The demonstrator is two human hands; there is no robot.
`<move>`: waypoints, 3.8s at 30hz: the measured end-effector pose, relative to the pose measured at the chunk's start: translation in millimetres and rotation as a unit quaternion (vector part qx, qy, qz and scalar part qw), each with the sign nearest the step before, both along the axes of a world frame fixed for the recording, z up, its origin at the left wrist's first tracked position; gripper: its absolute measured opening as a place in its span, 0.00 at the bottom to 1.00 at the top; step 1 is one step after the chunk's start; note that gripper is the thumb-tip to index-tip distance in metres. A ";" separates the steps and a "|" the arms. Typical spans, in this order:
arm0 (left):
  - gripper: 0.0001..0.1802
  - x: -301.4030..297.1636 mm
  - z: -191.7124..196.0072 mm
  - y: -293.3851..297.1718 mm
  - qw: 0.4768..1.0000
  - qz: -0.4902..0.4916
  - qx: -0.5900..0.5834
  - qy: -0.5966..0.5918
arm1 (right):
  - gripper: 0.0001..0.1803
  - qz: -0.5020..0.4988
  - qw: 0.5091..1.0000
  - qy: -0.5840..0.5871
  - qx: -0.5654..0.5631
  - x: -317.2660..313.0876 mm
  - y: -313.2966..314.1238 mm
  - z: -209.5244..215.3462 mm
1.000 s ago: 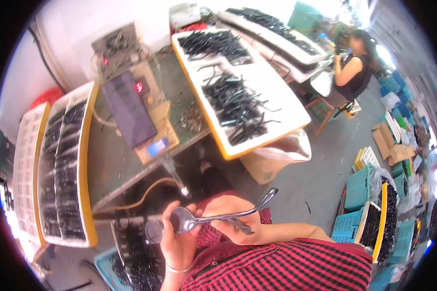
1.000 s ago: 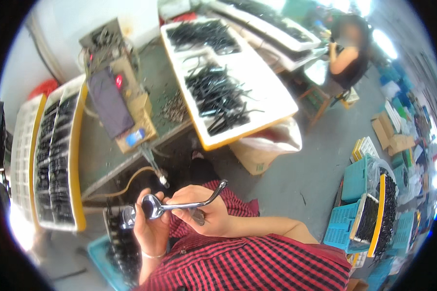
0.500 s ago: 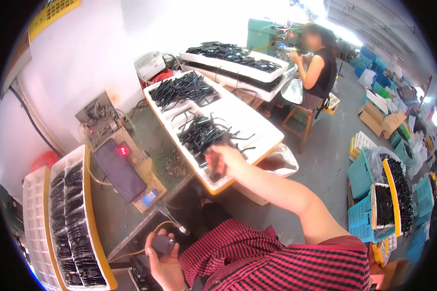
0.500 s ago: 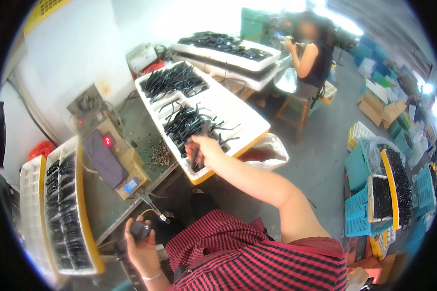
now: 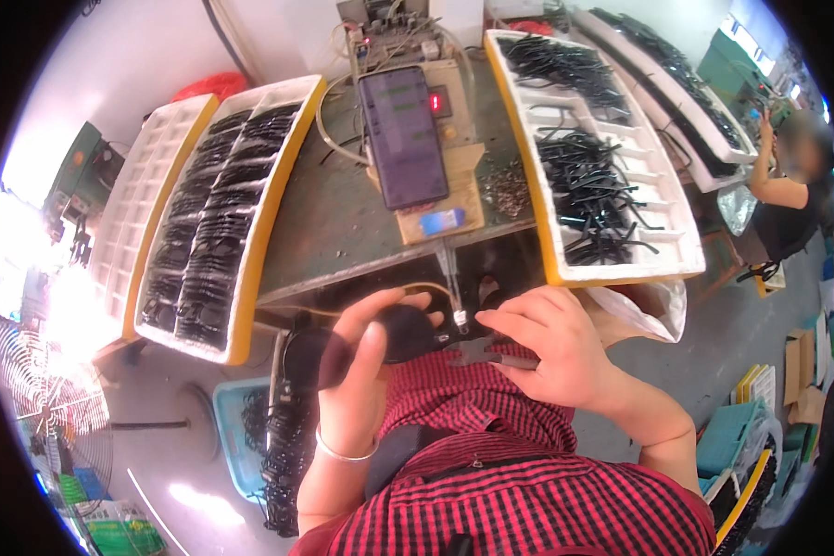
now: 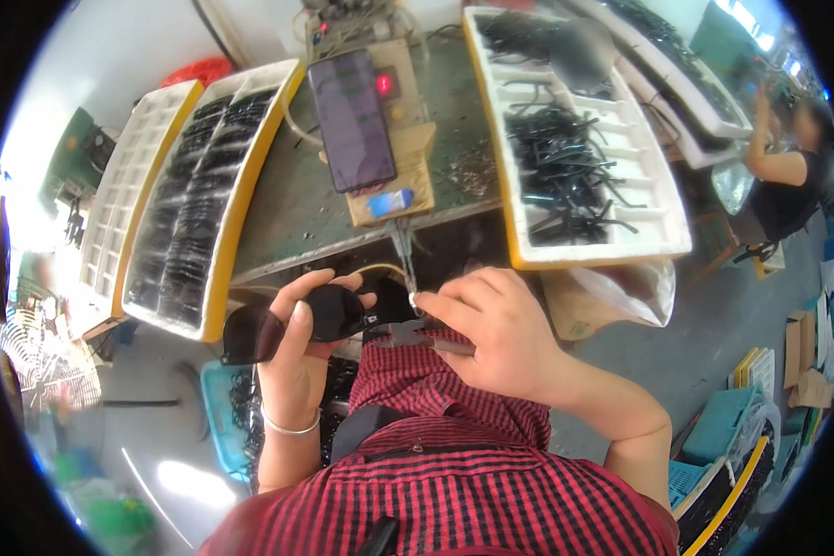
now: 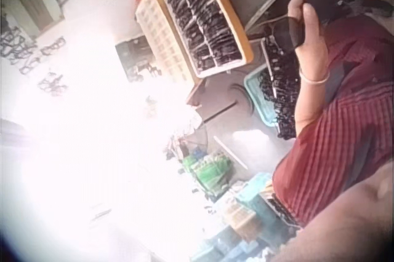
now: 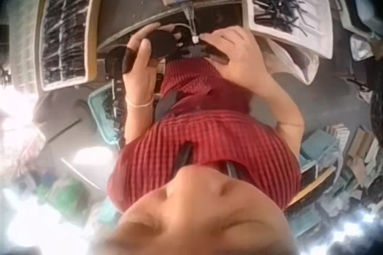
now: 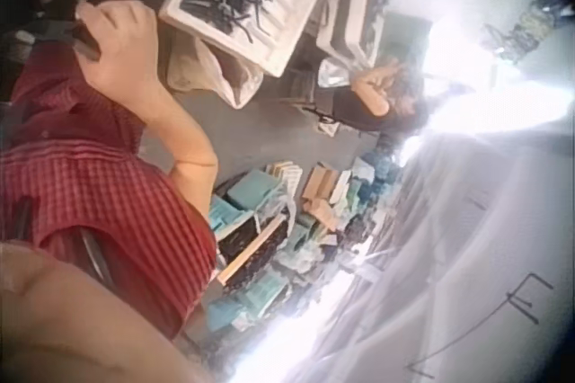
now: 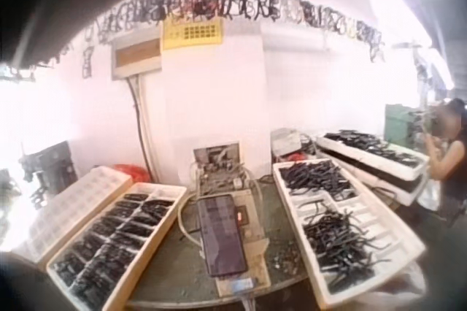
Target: The person repeatedly picks up sunglasses frames and arms from trays, uses pliers to attach the arms to the frames, and places the assembled units into a tray. The process is repeated multiple times in a continuous assembly loop.
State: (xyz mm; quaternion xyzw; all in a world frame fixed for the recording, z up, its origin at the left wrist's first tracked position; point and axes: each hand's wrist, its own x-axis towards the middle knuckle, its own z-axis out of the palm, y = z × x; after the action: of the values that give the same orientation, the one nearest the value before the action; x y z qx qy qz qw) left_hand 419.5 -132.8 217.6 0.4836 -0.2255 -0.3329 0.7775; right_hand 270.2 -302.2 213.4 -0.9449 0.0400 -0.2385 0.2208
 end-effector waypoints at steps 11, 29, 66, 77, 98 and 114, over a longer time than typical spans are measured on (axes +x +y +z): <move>0.19 -5.1 0.2 -5.0 1.000 -0.029 0.005 -0.002 | 0.26 -0.047 0.995 -0.023 -0.085 -7.4 -4.3 2.8; 0.17 4.5 -22.6 1.0 0.998 -0.065 0.016 0.002 | 0.20 0.054 0.967 0.202 0.146 1.3 -22.1 6.8; 0.16 13.6 -18.5 2.8 0.988 -0.154 0.002 -0.016 | 0.12 0.070 0.935 0.232 0.259 -7.4 -15.4 8.3; 0.11 24.5 -57.0 -10.1 0.995 -0.057 0.002 -0.085 | 0.12 -0.226 0.949 0.178 -0.132 47.4 -134.9 12.0; 0.15 227.6 -139.8 -85.0 0.618 0.309 0.518 -0.505 | 0.24 -0.148 0.975 0.059 0.153 -16.6 -38.3 -46.7; 0.08 92.4 -203.3 217.5 0.719 0.374 0.522 -0.265 | 0.29 -0.043 0.487 0.068 0.870 -68.4 51.4 -111.5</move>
State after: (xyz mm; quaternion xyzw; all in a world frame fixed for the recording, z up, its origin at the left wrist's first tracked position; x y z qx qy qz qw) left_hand 511.9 84.6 14.3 0.9264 -0.0136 0.0616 0.3712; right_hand 201.7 -250.8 101.9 -0.2825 0.2825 -0.0261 0.9164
